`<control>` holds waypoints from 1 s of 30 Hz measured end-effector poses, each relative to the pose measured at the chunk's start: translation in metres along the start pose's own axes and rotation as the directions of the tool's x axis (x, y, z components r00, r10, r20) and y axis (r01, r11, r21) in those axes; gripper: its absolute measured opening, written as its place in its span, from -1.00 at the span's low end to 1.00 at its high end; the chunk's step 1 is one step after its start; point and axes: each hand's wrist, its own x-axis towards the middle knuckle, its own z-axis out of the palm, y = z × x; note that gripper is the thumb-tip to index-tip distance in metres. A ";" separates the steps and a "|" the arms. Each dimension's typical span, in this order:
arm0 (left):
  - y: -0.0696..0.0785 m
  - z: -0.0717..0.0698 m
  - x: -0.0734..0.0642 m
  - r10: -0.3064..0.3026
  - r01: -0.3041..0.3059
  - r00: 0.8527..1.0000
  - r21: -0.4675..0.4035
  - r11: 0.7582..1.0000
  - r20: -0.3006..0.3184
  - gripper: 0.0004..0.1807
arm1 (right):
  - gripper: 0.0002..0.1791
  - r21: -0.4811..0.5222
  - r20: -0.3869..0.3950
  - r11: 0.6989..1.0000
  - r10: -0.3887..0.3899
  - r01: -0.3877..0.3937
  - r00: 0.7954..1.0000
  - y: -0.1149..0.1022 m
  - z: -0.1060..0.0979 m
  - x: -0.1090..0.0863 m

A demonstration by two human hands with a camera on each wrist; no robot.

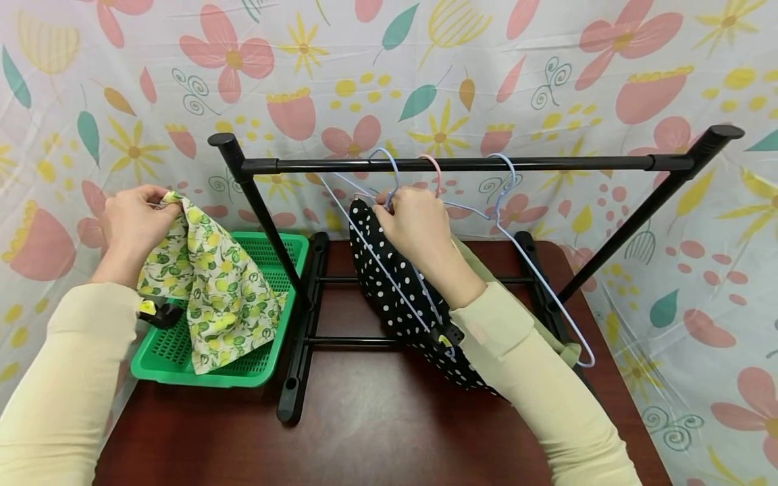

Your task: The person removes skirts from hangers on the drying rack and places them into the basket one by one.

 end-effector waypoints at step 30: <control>-0.026 0.055 -0.009 -0.029 0.030 0.996 -0.005 1.000 0.086 -0.71 | -0.81 0.074 0.101 0.982 -0.183 0.176 0.978 -0.031 -0.055 -0.004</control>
